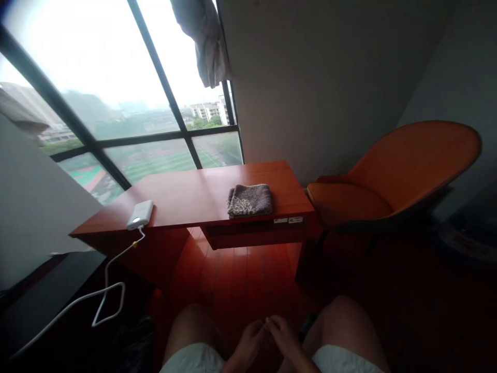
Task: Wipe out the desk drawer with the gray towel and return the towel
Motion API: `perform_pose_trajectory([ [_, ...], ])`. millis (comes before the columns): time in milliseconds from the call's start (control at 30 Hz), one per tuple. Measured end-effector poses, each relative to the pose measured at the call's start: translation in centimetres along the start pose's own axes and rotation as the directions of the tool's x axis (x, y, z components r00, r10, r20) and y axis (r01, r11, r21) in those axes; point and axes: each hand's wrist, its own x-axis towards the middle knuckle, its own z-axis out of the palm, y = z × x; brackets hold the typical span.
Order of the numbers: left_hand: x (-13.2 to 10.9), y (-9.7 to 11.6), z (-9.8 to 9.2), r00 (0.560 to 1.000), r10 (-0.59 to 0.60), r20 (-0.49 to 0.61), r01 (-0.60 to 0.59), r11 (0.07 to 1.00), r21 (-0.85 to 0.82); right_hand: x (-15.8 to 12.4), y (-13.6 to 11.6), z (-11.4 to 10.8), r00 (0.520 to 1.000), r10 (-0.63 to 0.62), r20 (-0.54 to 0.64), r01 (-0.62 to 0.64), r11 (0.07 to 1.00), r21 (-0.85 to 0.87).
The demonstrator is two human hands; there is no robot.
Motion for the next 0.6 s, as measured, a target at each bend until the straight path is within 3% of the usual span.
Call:
perform_pose_trajectory([
  [233,0.5,-1.0,-0.3,1.000,0.010,0.003,-0.010,1.000,0.021,-0.3,-0.5,0.2,0.999,-0.007,0.047,0.003,0.997,0.082],
  [467,0.4,-0.9,-0.4,1.000,0.016,-0.004,-0.016,0.999,0.029,-0.2,-0.4,0.1,0.999,-0.015,0.035,0.013,0.998,0.055],
  [600,0.1,0.1,-0.2,1.000,0.028,-0.012,-0.027,0.999,0.021,0.0,-0.6,0.2,0.999,0.022,0.038,-0.030,0.975,0.218],
])
